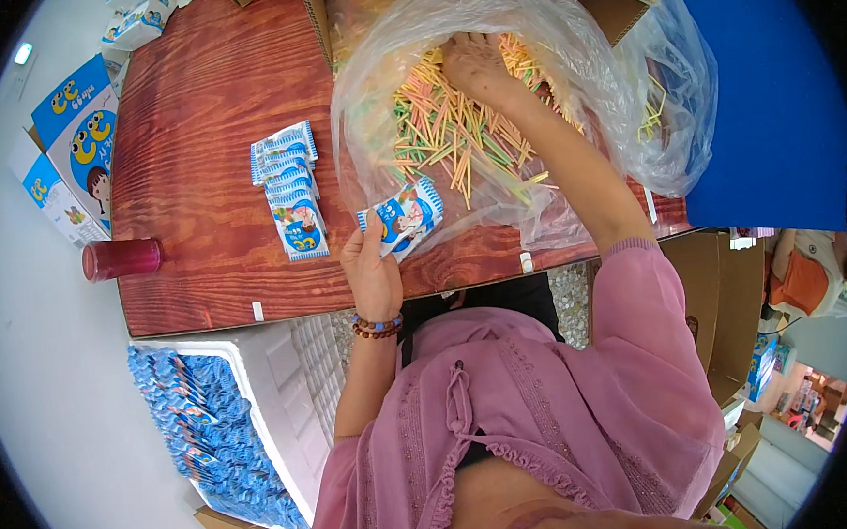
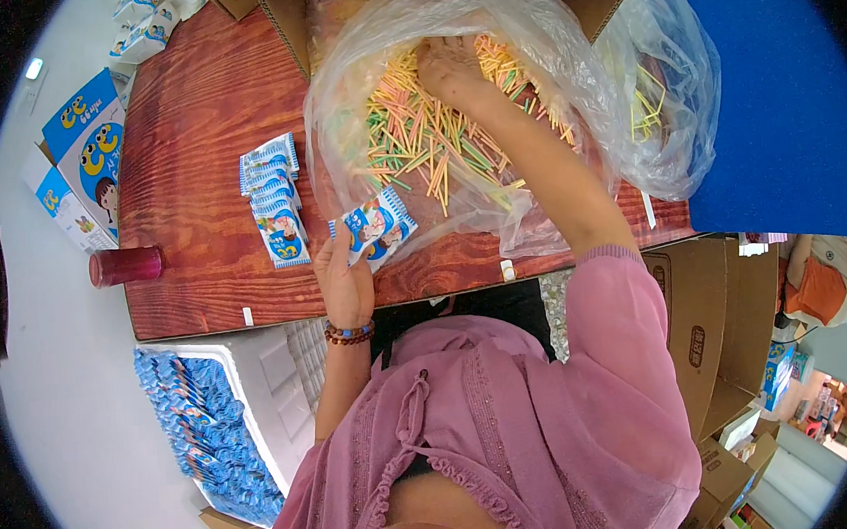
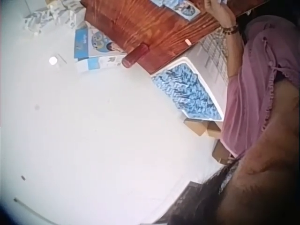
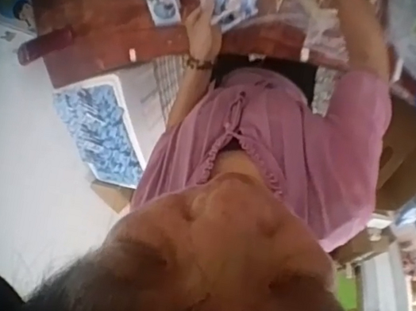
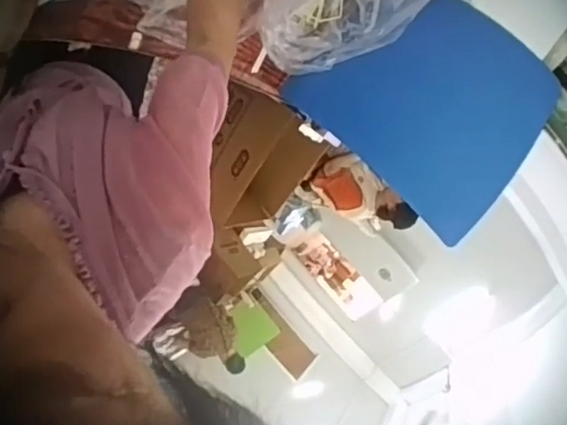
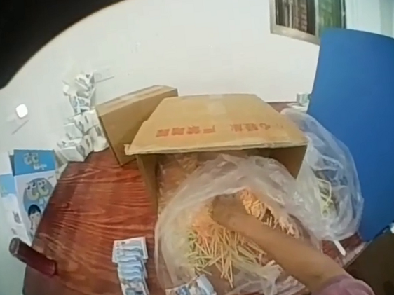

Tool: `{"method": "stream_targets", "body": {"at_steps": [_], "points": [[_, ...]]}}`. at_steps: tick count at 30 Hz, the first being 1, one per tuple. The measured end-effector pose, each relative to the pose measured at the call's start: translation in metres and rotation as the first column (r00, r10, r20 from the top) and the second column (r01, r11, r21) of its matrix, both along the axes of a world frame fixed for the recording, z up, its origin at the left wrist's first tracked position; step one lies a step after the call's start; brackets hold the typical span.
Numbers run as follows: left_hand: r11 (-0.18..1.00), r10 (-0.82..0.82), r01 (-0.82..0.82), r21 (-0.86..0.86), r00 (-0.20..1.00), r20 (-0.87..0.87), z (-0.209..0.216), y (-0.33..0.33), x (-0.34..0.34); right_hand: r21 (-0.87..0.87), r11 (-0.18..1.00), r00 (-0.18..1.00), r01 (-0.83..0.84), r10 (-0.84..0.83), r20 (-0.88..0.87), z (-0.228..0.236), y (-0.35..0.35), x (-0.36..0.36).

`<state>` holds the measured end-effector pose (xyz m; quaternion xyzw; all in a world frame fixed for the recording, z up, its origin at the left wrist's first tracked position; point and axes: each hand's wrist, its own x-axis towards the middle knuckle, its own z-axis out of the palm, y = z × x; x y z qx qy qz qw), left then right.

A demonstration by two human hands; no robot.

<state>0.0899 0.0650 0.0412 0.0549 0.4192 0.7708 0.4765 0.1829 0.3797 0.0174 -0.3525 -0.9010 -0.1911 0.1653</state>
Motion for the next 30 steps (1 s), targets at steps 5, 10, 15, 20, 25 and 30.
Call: {"method": "stream_targets", "body": {"at_steps": [5, 10, 15, 20, 25, 30], "points": [[1.0, -0.009, 0.009, 0.017, 1.0, 0.014, 0.004, 0.001, 0.002, -0.371, 0.928, 0.997, 0.037, -0.06, -0.05, 0.013, -0.004, 0.02], [1.0, -0.008, 0.008, 0.023, 1.0, -0.003, 0.008, 0.002, 0.003, -0.545, 0.835, 0.967, -0.073, -0.074, -0.242, 0.027, -0.006, 0.027], [0.999, -0.033, 0.034, 0.034, 0.999, -0.002, 0.004, 0.002, 0.007, -0.628, 0.741, 0.895, -0.238, -0.083, -0.438, 0.031, -0.001, 0.036], [0.999, -0.032, 0.032, 0.029, 0.999, -0.007, 0.004, 0.0, 0.007, -0.607, 0.78, 0.946, -0.148, -0.067, -0.317, 0.043, -0.003, 0.031], [0.999, -0.04, 0.04, 0.021, 0.999, -0.009, 0.007, -0.001, 0.007, -0.561, 0.819, 0.976, -0.122, -0.004, -0.219, 0.054, -0.011, 0.035], [0.999, -0.035, 0.034, 0.041, 0.999, 0.014, 0.006, 0.0, 0.005, -0.647, 0.609, 0.647, -0.46, -0.269, -0.713, 0.033, -0.043, 0.066]]}}
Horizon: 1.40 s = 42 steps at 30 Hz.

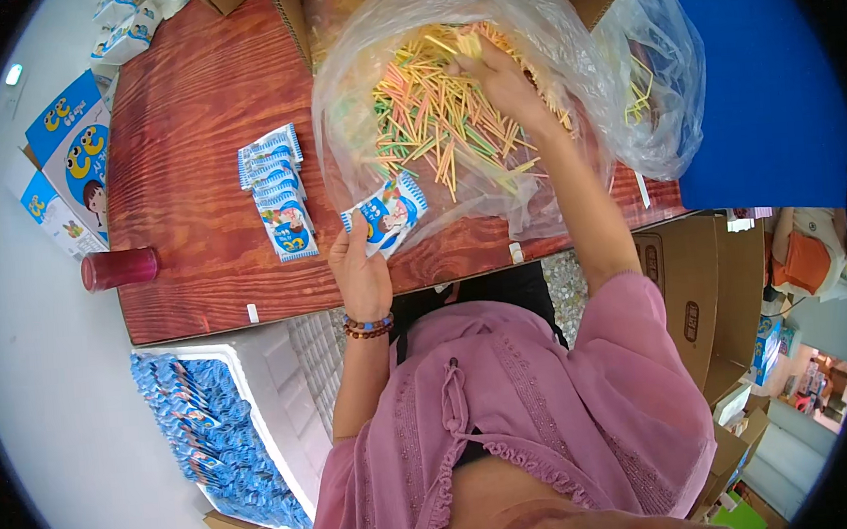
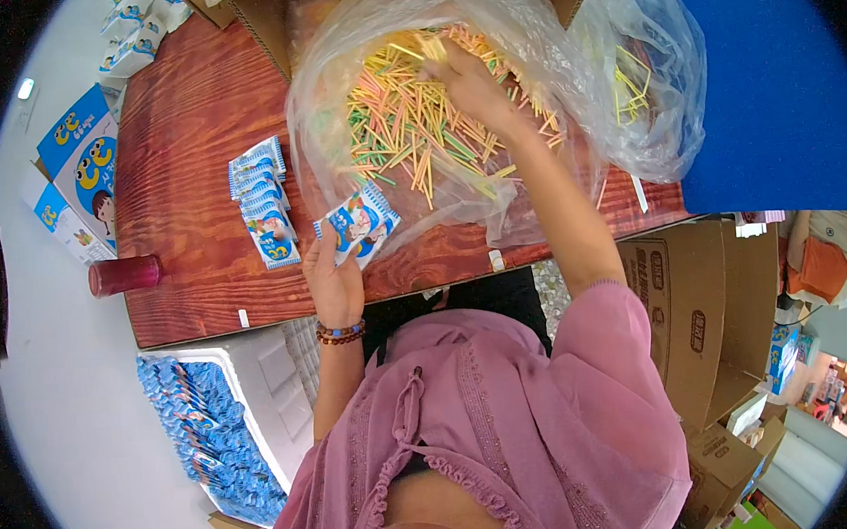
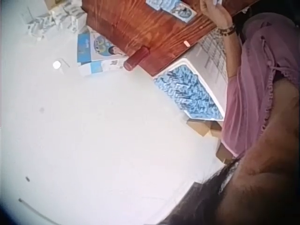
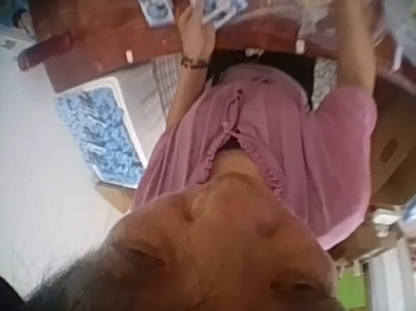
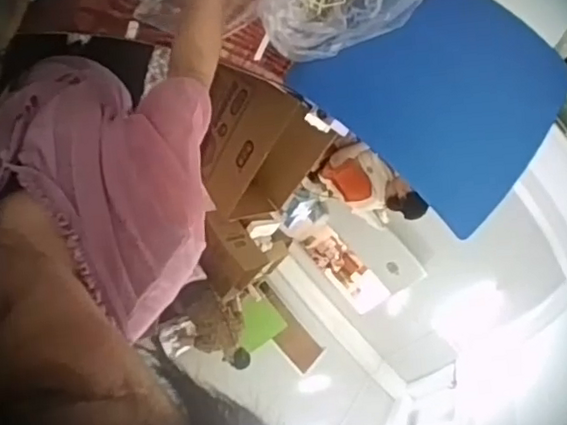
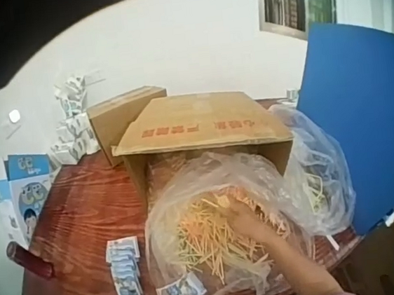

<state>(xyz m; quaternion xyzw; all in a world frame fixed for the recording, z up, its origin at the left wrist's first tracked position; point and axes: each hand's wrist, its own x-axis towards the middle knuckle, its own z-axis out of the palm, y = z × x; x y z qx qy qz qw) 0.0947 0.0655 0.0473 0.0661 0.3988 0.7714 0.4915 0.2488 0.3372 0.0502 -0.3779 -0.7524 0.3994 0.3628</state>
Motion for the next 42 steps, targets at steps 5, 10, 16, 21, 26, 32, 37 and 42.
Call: {"method": "stream_targets", "body": {"at_steps": [5, 10, 16, 21, 26, 32, 37, 42], "points": [[1.0, -0.013, 0.013, 0.0, 1.0, 0.002, -0.008, -0.001, 0.0, -0.416, 0.907, 0.974, -0.059, -0.039, -0.223, 0.001, -0.102, 0.02], [0.999, -0.04, 0.04, -0.02, 0.999, -0.006, -0.008, 0.004, 0.008, -0.318, 0.948, 0.941, 0.007, -0.114, -0.32, -0.023, -0.131, 0.02], [0.999, -0.041, 0.041, -0.005, 0.999, 0.006, -0.01, 0.002, 0.01, -0.407, 0.913, 0.923, -0.033, -0.128, -0.362, -0.028, -0.134, 0.02], [0.999, -0.049, 0.049, -0.009, 0.999, 0.002, -0.008, 0.0, 0.007, -0.275, 0.96, 0.987, 0.049, -0.089, -0.136, -0.021, -0.143, 0.019], [0.999, -0.048, 0.048, 0.0, 0.999, 0.016, -0.007, 0.002, 0.007, 0.009, 0.999, 0.999, -0.038, 0.038, 0.025, -0.045, -0.136, 0.025], [0.998, -0.069, 0.069, -0.005, 0.998, 0.013, -0.009, 0.003, 0.006, -0.569, 0.812, 0.742, -0.126, -0.304, -0.598, -0.026, -0.134, 0.02], [0.998, -0.058, 0.059, -0.025, 0.998, 0.018, -0.013, 0.016, 0.013, -0.471, 0.785, 0.343, -0.402, -0.348, -0.873, 0.008, -0.129, 0.005], [0.994, -0.095, 0.099, -0.055, 0.993, 0.066, -0.003, 0.024, 0.023, -0.342, 0.877, 0.272, -0.337, -0.257, -0.927, 0.038, -0.15, -0.018]]}}
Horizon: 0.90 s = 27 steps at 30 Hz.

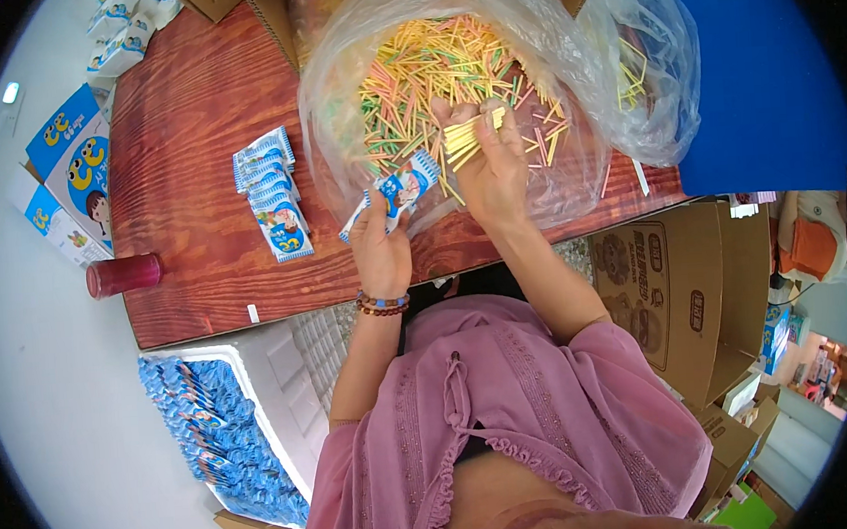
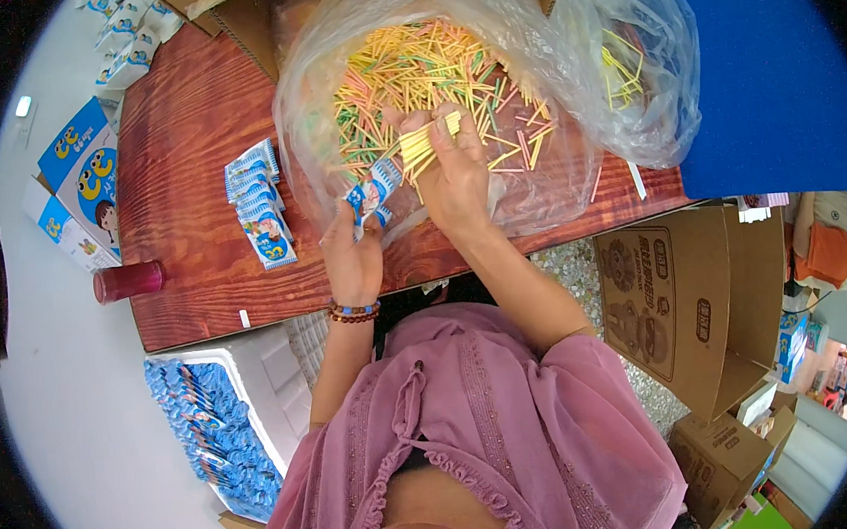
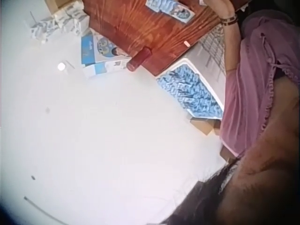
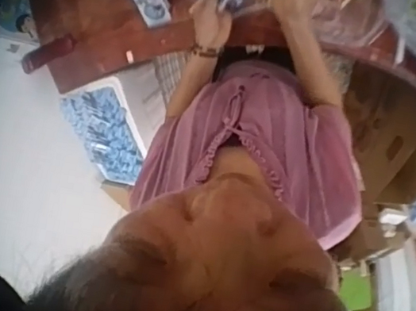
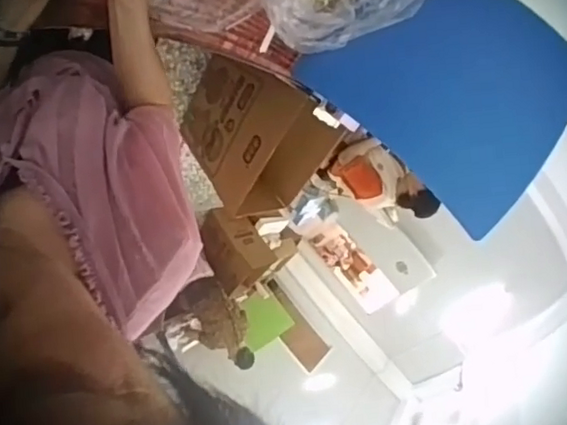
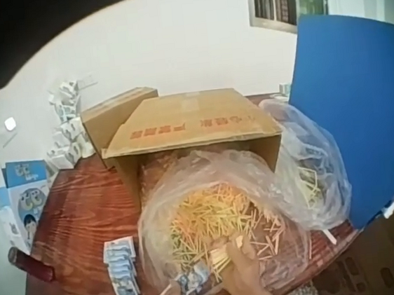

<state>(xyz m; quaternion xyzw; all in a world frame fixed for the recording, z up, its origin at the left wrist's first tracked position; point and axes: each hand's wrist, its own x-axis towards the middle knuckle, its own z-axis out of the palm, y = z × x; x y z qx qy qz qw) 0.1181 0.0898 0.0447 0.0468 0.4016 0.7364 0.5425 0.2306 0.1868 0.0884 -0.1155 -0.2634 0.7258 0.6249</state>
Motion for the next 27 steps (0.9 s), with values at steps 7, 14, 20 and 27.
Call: {"method": "stream_targets", "body": {"at_steps": [7, 14, 20, 27], "points": [[1.0, 0.009, -0.009, 0.016, 0.999, 0.04, 0.008, -0.004, 0.004, 0.172, 0.975, 0.985, 0.144, -0.158, 0.068, 0.003, -0.007, -0.025], [0.998, 0.046, -0.05, 0.04, 0.992, 0.115, 0.004, -0.004, 0.009, 0.189, 0.973, 0.985, 0.136, -0.153, 0.08, -0.002, -0.032, -0.036], [0.981, 0.11, -0.124, 0.152, 0.989, 0.102, 0.004, -0.003, 0.01, 0.111, 0.99, 0.977, 0.086, -0.106, 0.185, 0.001, -0.046, -0.03], [0.97, 0.049, -0.052, 0.236, 0.999, 0.017, -0.004, -0.005, 0.0, 0.139, 0.983, 0.923, -0.121, 0.06, 0.38, -0.006, -0.049, -0.025]]}}
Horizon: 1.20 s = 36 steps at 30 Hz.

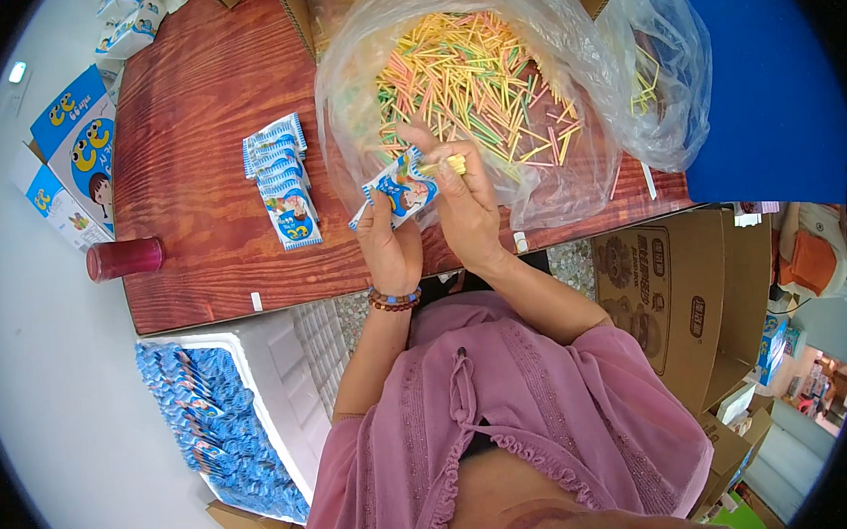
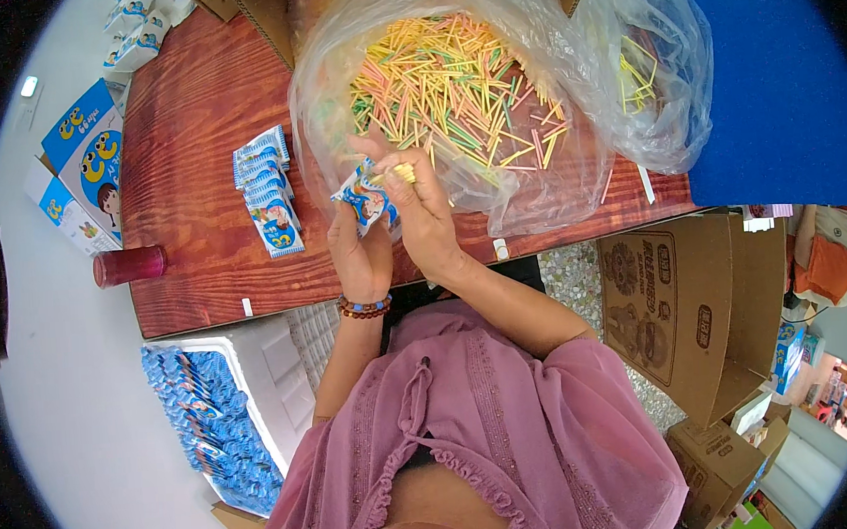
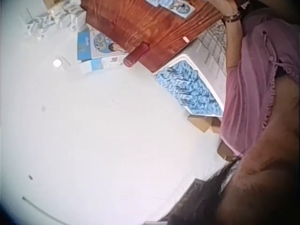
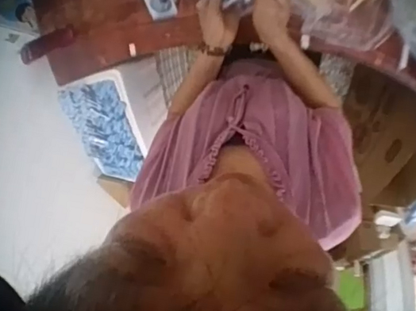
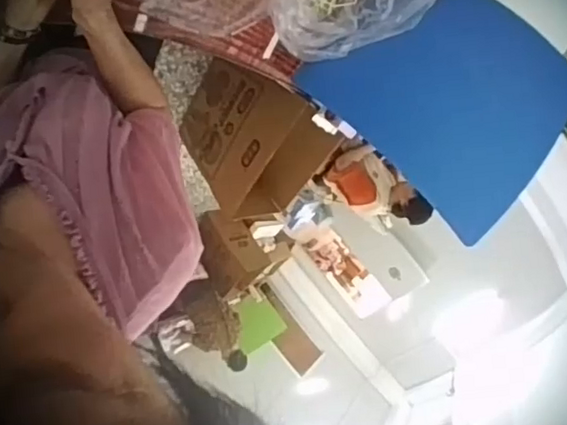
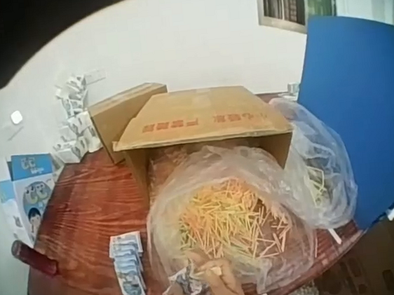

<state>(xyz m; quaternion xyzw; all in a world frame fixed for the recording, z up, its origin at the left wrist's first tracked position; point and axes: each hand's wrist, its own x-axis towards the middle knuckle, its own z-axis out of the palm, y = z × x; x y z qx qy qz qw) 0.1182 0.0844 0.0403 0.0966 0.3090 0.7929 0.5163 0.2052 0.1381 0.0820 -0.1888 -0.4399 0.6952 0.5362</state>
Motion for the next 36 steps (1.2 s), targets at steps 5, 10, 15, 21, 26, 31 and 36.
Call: {"method": "stream_targets", "body": {"at_steps": [5, 10, 15, 21, 26, 31, 36], "points": [[0.999, -0.001, -0.003, 0.036, 0.994, 0.111, 0.001, -0.001, -0.001, 0.314, 0.946, 0.957, -0.087, -0.008, 0.289, 0.015, 0.001, -0.003], [0.998, -0.061, 0.055, 0.025, 0.926, 0.372, -0.014, 0.001, -0.006, 0.311, 0.949, 0.957, -0.056, -0.038, 0.288, 0.021, 0.006, 0.01], [0.95, -0.228, 0.103, 0.295, 0.874, 0.429, -0.043, -0.006, -0.022, 0.383, 0.911, 0.508, -0.156, -0.258, 0.822, 0.006, 0.056, 0.058], [0.946, -0.258, 0.07, 0.316, 0.754, 0.605, -0.041, -0.005, -0.017, 0.397, 0.8, 0.005, -0.45, -0.442, 0.897, -0.037, 0.051, 0.057], [0.923, -0.29, 0.061, 0.381, 0.76, 0.582, -0.034, -0.007, -0.021, 0.339, 0.818, 0.183, -0.465, -0.286, 0.941, -0.031, 0.058, 0.069], [0.949, -0.221, 0.053, 0.31, 0.814, 0.537, -0.031, -0.013, -0.022, 0.106, 0.983, 0.798, -0.15, 0.057, 0.6, 0.045, 0.031, 0.044], [0.956, -0.194, 0.048, 0.29, 0.843, 0.501, -0.04, -0.014, -0.026, 0.348, 0.937, 0.982, -0.026, -0.042, 0.187, 0.05, 0.015, -0.001]]}}
